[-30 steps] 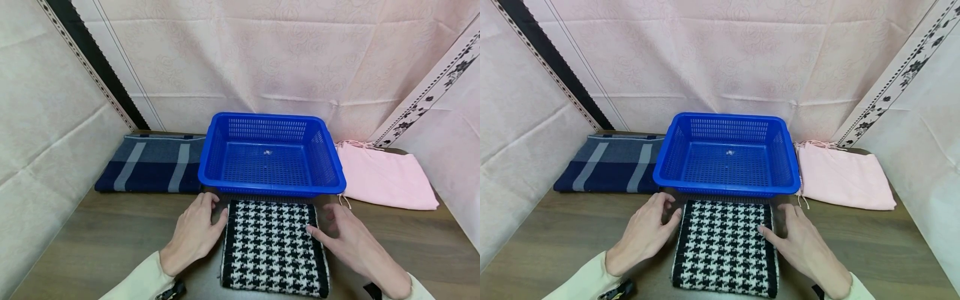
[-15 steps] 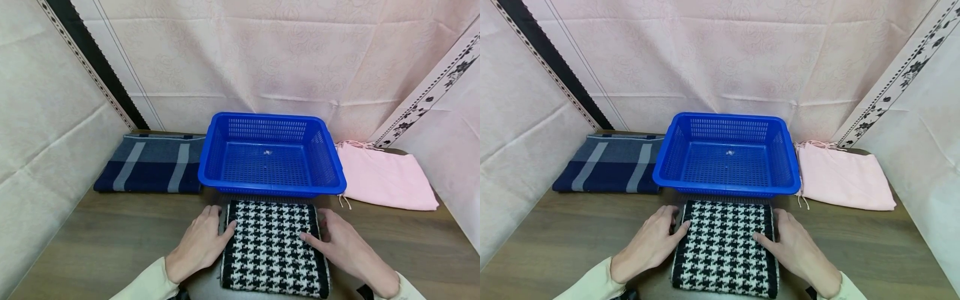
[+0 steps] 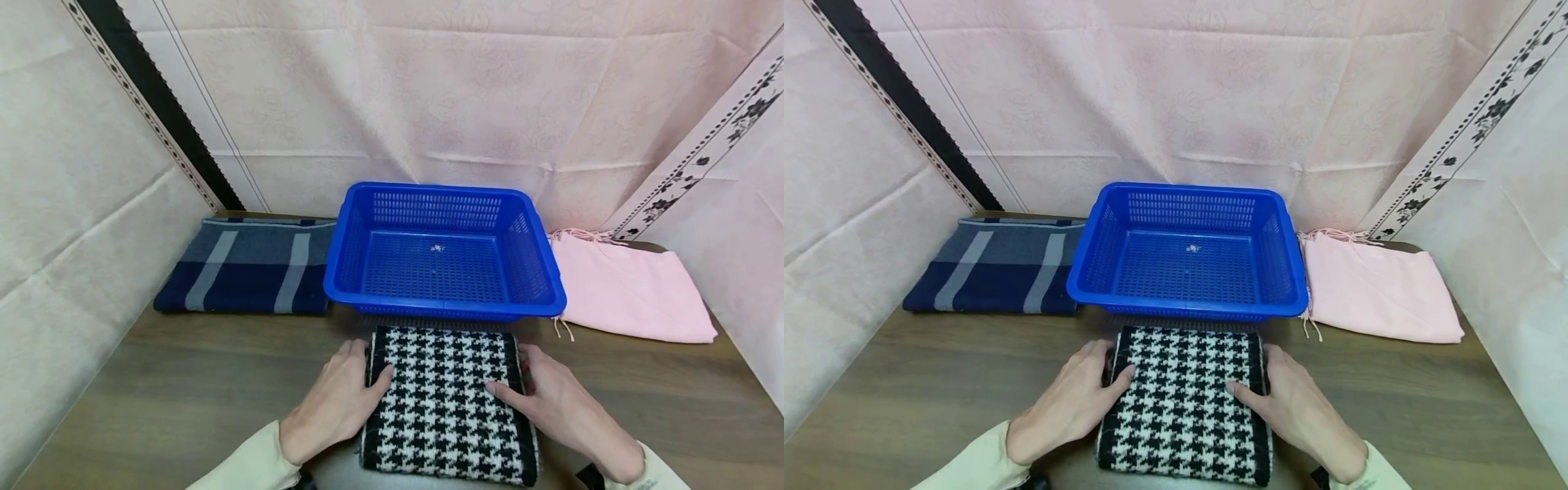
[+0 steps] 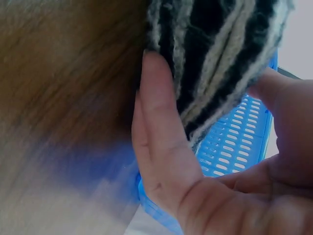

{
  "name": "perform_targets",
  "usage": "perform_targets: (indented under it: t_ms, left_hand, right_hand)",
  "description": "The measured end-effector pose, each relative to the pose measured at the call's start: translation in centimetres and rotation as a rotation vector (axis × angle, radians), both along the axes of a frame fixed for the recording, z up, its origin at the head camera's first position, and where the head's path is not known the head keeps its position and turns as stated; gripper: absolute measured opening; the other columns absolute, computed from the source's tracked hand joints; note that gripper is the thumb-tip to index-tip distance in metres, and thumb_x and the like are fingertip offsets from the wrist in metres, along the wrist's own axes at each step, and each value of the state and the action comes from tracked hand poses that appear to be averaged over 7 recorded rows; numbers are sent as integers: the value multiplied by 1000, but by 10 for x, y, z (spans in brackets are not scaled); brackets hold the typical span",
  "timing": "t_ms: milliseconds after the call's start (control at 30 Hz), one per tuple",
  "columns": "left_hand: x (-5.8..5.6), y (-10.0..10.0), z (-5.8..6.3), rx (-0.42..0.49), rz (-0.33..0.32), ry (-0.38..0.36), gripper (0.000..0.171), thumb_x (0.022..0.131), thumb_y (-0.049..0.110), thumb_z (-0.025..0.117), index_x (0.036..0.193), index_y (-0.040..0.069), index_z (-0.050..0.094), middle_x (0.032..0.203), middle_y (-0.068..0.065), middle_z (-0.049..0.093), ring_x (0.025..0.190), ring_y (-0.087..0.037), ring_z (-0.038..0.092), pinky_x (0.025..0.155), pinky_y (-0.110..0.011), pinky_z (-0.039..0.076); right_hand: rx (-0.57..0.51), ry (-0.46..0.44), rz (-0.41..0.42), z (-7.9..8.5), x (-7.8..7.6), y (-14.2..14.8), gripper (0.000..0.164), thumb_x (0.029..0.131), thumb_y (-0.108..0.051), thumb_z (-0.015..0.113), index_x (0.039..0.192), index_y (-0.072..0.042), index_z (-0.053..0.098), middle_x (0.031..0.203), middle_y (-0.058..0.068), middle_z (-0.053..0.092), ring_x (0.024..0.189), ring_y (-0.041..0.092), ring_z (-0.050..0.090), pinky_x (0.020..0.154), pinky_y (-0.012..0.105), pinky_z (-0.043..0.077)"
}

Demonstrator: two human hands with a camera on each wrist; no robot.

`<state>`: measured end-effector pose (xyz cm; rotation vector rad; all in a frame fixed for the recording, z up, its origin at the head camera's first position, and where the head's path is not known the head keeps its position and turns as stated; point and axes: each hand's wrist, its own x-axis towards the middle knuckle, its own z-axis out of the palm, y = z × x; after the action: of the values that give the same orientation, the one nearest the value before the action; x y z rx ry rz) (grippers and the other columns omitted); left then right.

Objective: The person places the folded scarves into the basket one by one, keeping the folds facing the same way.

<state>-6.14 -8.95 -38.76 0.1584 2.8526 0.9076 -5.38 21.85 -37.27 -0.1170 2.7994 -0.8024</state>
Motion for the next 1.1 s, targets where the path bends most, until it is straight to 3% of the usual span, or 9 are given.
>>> perform_targets:
  t_ms: [333,467,600,667,733,867,1100]
  left_hand:
    - [1,6,-3,7,24,-7,69,100,41,60,138,-15,50,138,-34,56,117,-44,64,96,-52,55]
    - [0,8,-4,11,23,17,66,99,40,62,133,-16,54,132,-34,60,106,-39,70,90,-49,59]
    - [0,8,-4,29,20,21,58,98,37,64,124,-14,60,110,-27,69,75,-24,69,68,-38,59]
    - [-1,9,-3,44,18,11,51,98,36,65,118,-11,63,88,-17,69,58,-16,60,55,-31,53]
    - [-1,9,-3,59,13,4,46,98,35,65,113,-8,64,67,-6,60,45,-10,45,44,-26,42]
    - [-2,10,-2,61,17,7,41,97,36,66,104,-4,66,52,5,42,37,-7,33,37,-24,33]
    - [-3,10,-4,58,35,-10,36,97,40,66,79,10,57,54,5,38,41,-9,34,40,-25,32]
  right_hand:
    - [-52,-44,-6,-4,-2,1,88,90,-54,73,142,9,41,113,14,71,98,21,71,83,43,59]
    - [-44,-69,-22,-4,-2,2,83,89,-53,74,139,7,45,109,10,72,96,19,70,82,42,58]
    - [-35,-93,-35,-5,-3,2,74,88,-53,75,130,4,52,96,3,72,88,13,67,76,38,56]
    - [-33,-110,-40,-5,-4,2,70,88,-54,75,126,2,55,92,1,70,84,11,65,73,36,54]
    - [-33,-121,-40,-5,-5,2,69,88,-54,75,125,1,56,89,0,69,81,10,63,71,34,53]
    - [-20,-129,-40,-5,-6,3,68,87,-56,74,122,1,58,86,0,68,78,11,62,69,33,51]
    - [-25,-121,-15,-5,-8,4,64,87,-57,75,118,-2,63,92,0,70,83,12,63,73,36,53]
